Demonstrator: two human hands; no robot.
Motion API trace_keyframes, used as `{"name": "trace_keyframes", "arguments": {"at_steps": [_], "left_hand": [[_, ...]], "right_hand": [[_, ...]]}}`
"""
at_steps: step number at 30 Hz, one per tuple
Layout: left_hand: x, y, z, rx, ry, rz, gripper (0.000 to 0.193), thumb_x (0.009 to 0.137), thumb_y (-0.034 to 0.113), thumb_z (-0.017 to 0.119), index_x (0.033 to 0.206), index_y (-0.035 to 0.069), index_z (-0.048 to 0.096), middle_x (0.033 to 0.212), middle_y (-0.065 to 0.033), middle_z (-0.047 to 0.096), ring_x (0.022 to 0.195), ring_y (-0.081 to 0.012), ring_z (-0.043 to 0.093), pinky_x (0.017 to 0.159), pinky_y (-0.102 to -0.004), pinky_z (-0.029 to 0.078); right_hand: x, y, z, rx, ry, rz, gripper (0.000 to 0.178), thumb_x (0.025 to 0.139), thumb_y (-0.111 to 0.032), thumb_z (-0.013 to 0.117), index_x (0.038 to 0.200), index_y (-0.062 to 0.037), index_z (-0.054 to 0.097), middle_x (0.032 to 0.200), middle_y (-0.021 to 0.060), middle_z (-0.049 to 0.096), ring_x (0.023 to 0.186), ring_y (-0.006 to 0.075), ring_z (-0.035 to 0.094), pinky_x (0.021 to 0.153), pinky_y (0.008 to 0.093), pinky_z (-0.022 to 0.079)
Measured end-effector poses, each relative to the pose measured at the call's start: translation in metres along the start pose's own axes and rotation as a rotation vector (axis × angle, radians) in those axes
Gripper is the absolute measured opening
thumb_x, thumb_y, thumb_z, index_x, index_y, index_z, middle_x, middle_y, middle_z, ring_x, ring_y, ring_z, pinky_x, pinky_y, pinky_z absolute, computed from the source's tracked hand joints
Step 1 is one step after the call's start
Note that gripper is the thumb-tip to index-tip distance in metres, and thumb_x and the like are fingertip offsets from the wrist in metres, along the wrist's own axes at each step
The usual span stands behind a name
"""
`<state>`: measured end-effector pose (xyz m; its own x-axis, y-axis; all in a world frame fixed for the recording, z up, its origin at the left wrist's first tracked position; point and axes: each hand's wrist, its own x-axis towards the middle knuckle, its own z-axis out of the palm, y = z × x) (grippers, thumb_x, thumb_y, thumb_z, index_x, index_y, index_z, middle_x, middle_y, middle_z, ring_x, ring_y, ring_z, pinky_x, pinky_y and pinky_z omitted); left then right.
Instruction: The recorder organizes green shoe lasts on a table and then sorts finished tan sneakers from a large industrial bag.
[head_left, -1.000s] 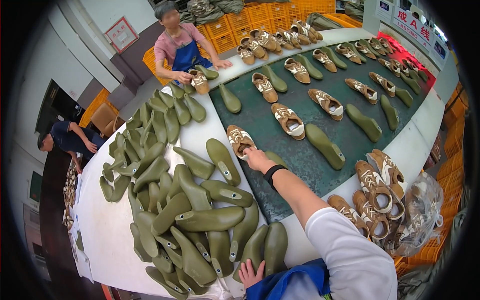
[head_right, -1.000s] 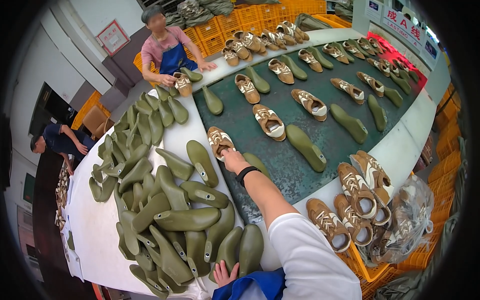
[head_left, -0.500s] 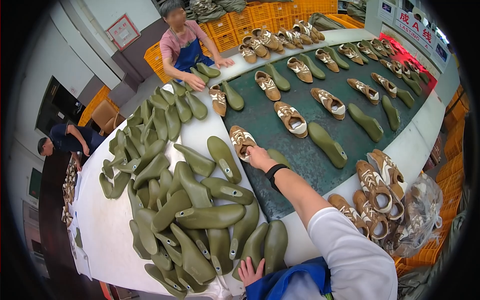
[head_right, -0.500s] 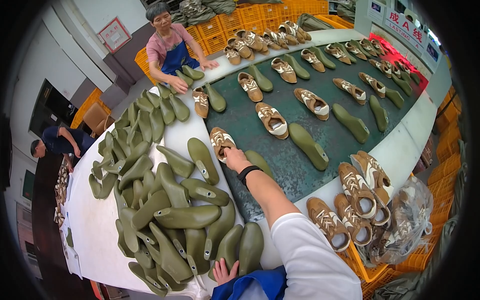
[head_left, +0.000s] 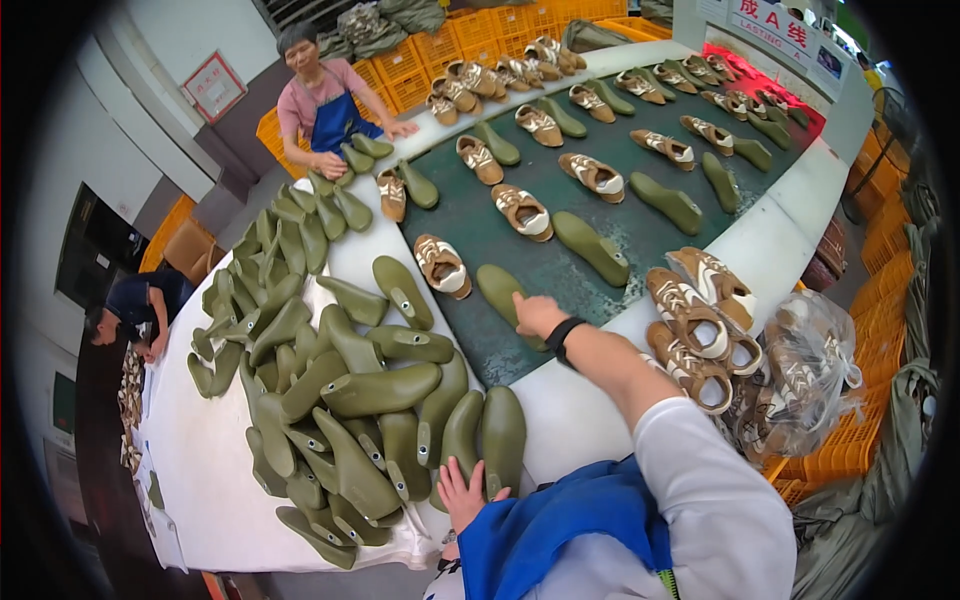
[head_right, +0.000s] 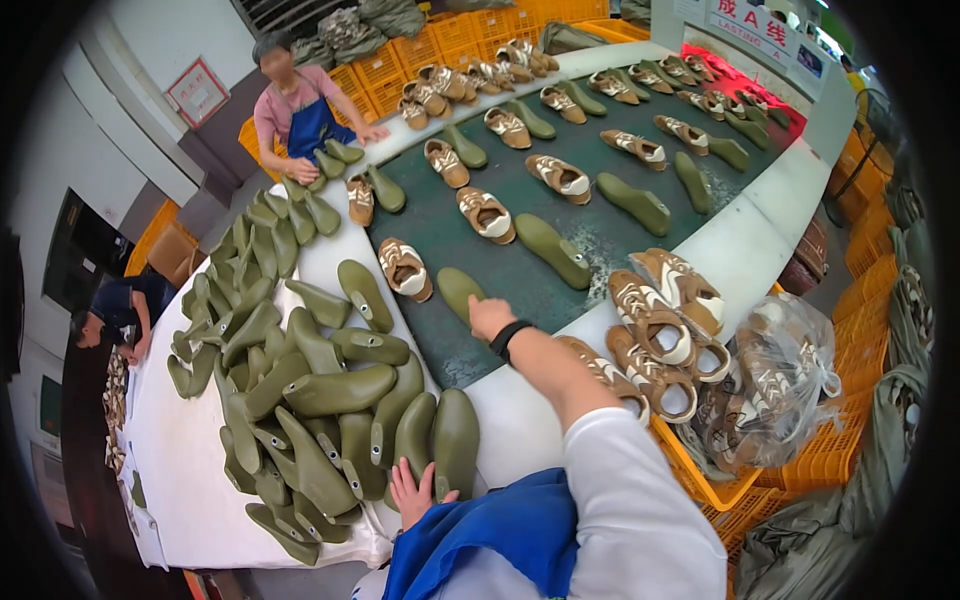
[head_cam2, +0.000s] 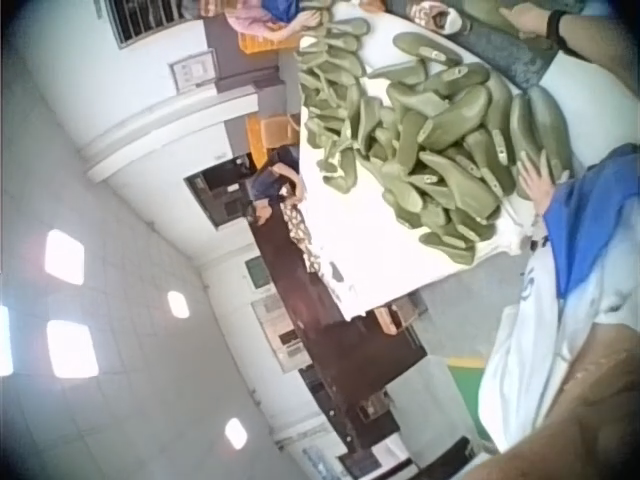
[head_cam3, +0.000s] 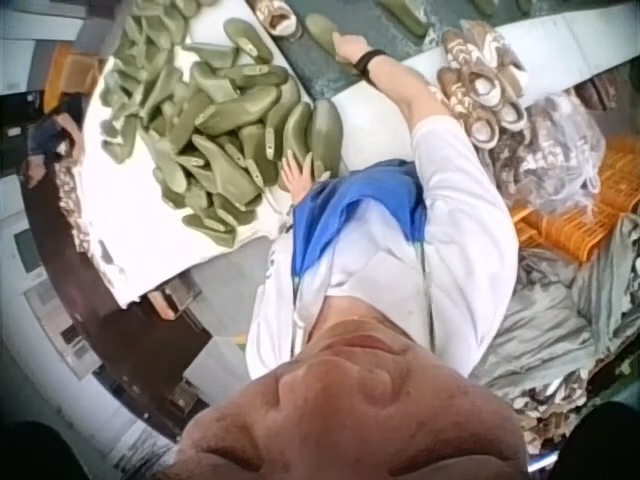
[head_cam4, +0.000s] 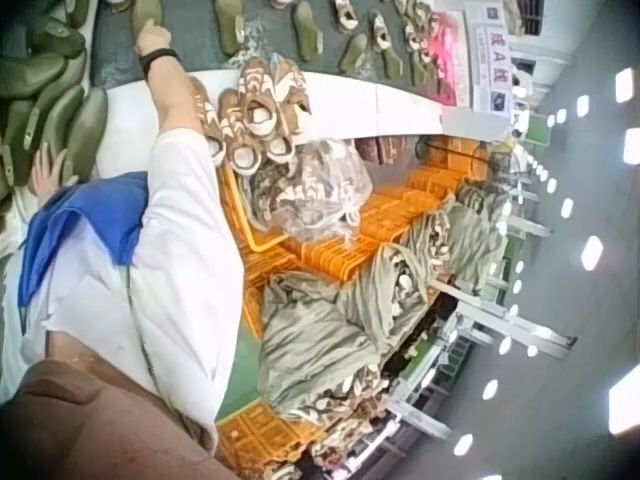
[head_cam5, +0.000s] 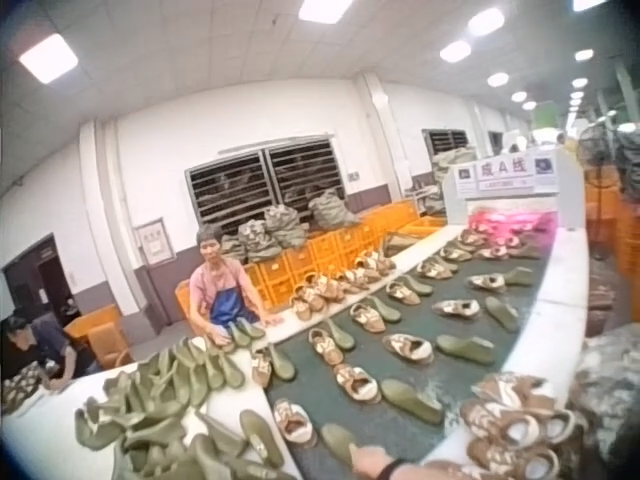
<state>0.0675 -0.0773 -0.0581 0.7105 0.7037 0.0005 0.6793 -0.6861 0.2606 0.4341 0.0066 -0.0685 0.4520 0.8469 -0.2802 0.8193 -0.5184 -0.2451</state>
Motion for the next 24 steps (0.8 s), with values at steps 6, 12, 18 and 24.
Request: {"name": "trace_keyframes", "arguments": {"at_steps": [6, 12, 18, 24], "left_hand": [[-0.010, 0.018, -0.029, -0.142, 0.091, 0.000, 0.066, 0.069, 0.045, 0.067, 0.121, 0.009, 0.047, 0.134, -0.0244, 0.028, 0.122, -0.0426, 0.028, 0.096, -0.0512, 0.028], [-0.070, 0.033, -0.040, -0.227, 0.018, -0.030, 0.060, 0.071, 0.038, 0.066, 0.119, 0.006, 0.047, 0.121, -0.0251, 0.043, 0.107, -0.0412, 0.045, 0.087, -0.0448, 0.040], [-0.090, 0.046, -0.018, -0.227, -0.094, 0.008, 0.047, 0.076, 0.027, 0.053, 0.119, 0.010, 0.048, 0.109, -0.0231, 0.053, 0.093, -0.0395, 0.054, 0.078, -0.0408, 0.045], [-0.055, 0.078, -0.052, 0.076, -0.793, -0.157, 0.044, 0.078, 0.029, 0.047, 0.118, 0.011, 0.048, 0.107, -0.0177, 0.055, 0.090, -0.0356, 0.056, 0.072, -0.0407, 0.047]], "right_hand": [[-0.018, 0.000, 0.029, 0.104, 0.113, -0.042, 0.046, 0.077, -0.008, 0.051, 0.121, -0.0004, 0.039, 0.092, 0.0179, 0.063, 0.086, 0.0303, 0.062, 0.072, 0.0393, 0.050], [-0.024, -0.011, 0.033, 0.081, 0.065, 0.006, 0.057, 0.079, -0.009, 0.048, 0.132, -0.0003, 0.028, 0.091, 0.0180, 0.063, 0.086, 0.0292, 0.062, 0.074, 0.0372, 0.050], [-0.055, -0.021, 0.016, -0.068, 0.189, -0.060, 0.054, 0.081, -0.019, 0.051, 0.131, -0.0123, 0.033, 0.115, 0.0177, 0.051, 0.104, 0.0321, 0.053, 0.080, 0.0472, 0.045], [-0.122, -0.037, -0.024, 0.316, -0.080, -0.680, 0.048, 0.074, -0.026, 0.058, 0.117, -0.0065, 0.051, 0.102, 0.0177, 0.059, 0.095, 0.0318, 0.056, 0.082, 0.0397, 0.045]]}}
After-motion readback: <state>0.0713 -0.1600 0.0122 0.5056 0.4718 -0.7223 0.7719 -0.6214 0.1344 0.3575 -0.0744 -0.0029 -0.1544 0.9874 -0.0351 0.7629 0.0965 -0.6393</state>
